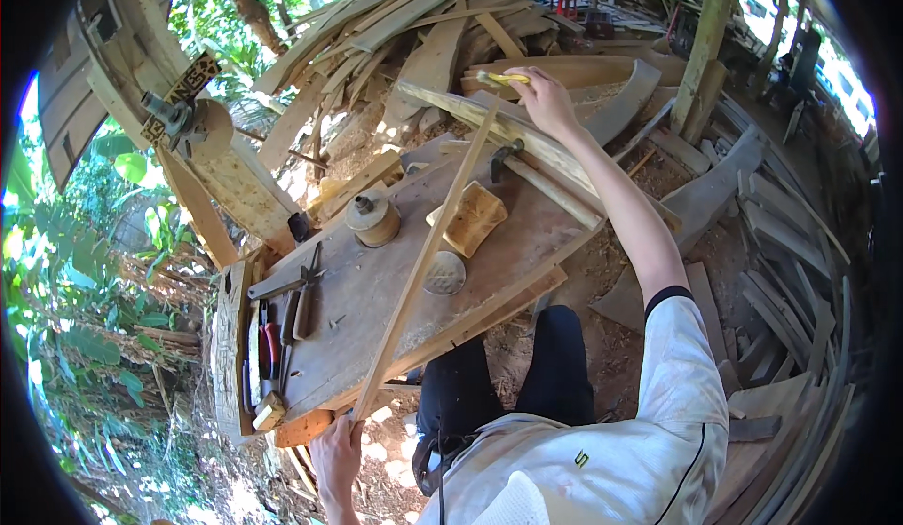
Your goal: The person smooths a long wooden plank using a sanding block, then brushes the surface with a yellow-handled brush. Finally, they use a hammer and a chisel to work on the wood.
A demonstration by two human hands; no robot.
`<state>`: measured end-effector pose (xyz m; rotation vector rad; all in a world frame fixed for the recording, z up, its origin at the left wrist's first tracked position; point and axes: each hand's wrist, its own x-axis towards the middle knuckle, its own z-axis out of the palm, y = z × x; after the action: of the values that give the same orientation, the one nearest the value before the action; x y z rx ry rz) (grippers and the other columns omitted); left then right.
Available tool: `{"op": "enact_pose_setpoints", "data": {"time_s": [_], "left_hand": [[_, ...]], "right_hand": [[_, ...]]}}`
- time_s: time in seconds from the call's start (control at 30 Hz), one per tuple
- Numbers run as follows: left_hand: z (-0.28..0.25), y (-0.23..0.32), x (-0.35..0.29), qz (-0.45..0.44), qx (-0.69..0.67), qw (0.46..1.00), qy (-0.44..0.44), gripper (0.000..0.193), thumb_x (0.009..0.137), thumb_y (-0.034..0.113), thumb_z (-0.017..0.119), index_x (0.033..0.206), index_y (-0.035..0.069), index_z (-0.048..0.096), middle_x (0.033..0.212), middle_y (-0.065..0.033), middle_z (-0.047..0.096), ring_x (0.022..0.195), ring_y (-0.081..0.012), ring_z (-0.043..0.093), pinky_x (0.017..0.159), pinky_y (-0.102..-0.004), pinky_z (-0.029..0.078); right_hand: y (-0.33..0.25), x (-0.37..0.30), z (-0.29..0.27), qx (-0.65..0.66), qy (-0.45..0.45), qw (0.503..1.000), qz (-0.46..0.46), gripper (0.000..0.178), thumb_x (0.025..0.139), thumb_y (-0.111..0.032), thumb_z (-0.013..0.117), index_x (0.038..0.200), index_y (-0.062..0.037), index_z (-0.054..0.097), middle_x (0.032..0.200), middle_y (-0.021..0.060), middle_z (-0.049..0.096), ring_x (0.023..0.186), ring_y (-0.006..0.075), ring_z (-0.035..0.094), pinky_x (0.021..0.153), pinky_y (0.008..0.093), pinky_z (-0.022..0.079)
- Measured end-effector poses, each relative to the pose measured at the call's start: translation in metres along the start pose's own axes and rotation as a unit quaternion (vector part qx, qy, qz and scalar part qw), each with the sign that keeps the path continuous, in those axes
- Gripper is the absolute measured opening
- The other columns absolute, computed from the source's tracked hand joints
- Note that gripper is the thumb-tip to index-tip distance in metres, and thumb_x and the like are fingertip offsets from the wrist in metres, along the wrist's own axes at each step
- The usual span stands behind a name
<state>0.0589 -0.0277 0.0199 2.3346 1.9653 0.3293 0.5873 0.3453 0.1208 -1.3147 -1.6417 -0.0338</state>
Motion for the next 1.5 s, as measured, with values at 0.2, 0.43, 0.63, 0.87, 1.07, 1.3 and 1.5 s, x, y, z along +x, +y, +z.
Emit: {"op": "enact_pose_setpoints", "data": {"time_s": [0.2,0.43,0.63,0.87,1.07,1.3,1.5], "left_hand": [[0.02,-0.013,0.009,0.0,-0.035,0.998,0.05,0.027,0.099,0.019,0.069,0.122,0.006,0.07,0.103,-0.0117,0.074,0.077,-0.0301,0.073,0.064,-0.0409,0.058],[0.02,-0.009,0.006,-0.008,-0.039,0.999,0.035,0.029,0.099,0.015,0.068,0.126,0.005,0.07,0.11,-0.011,0.075,0.082,-0.0285,0.074,0.07,-0.039,0.06],[0.017,-0.01,0.004,-0.012,-0.047,0.998,0.035,0.027,0.1,0.015,0.067,0.125,0.005,0.071,0.108,-0.011,0.075,0.083,-0.0284,0.074,0.072,-0.0393,0.06],[0.02,-0.008,0.002,-0.022,-0.051,0.998,0.028,0.025,0.101,0.017,0.066,0.123,0.006,0.072,0.105,-0.011,0.076,0.082,-0.0292,0.074,0.071,-0.0398,0.06],[0.013,-0.005,0.003,-0.003,-0.065,0.997,0.041,0.024,0.102,0.017,0.065,0.122,0.005,0.072,0.105,-0.012,0.076,0.081,-0.0306,0.074,0.069,-0.0414,0.059],[0.016,0.004,0.011,0.01,-0.071,0.997,0.041,0.026,0.1,0.012,0.066,0.123,0.004,0.071,0.104,-0.0132,0.075,0.081,-0.0329,0.073,0.068,-0.0419,0.059],[0.019,0.017,0.027,0.027,-0.085,0.995,0.046,0.026,0.098,0.011,0.067,0.122,0.002,0.071,0.102,-0.0141,0.076,0.08,-0.0326,0.073,0.068,-0.0419,0.059]], "right_hand": [[0.025,-0.005,-0.01,-0.161,-0.103,0.981,0.042,0.024,0.106,-0.032,0.053,0.113,-0.0136,0.066,0.114,0.0117,0.073,0.103,0.0358,0.07,0.085,0.0478,0.054],[0.023,0.006,-0.003,-0.223,-0.06,0.972,-0.034,0.032,0.108,-0.039,0.047,0.116,-0.0142,0.066,0.115,0.0141,0.072,0.098,0.0394,0.07,0.083,0.051,0.056],[0.022,0.008,-0.002,-0.21,-0.037,0.976,-0.047,0.035,0.108,-0.038,0.045,0.118,-0.0098,0.064,0.115,0.0158,0.072,0.094,0.0414,0.071,0.081,0.0537,0.057],[0.023,0.002,-0.011,-0.238,-0.036,0.97,-0.033,0.032,0.108,-0.035,0.046,0.115,-0.0084,0.064,0.11,0.0185,0.073,0.092,0.0415,0.071,0.08,0.0529,0.057],[0.015,-0.003,-0.022,-0.215,-0.024,0.976,-0.01,0.033,0.107,-0.036,0.049,0.114,-0.0079,0.065,0.107,0.02,0.073,0.098,0.0408,0.07,0.083,0.0518,0.056],[0.015,-0.011,-0.03,-0.216,-0.056,0.975,-0.003,0.037,0.106,-0.04,0.05,0.112,-0.0074,0.066,0.103,0.0204,0.073,0.098,0.0412,0.07,0.082,0.0519,0.055],[0.017,-0.02,-0.036,-0.181,-0.043,0.983,-0.006,0.03,0.106,-0.037,0.052,0.11,-0.0111,0.067,0.095,0.0179,0.074,0.088,0.04,0.071,0.078,0.0504,0.055]]}}
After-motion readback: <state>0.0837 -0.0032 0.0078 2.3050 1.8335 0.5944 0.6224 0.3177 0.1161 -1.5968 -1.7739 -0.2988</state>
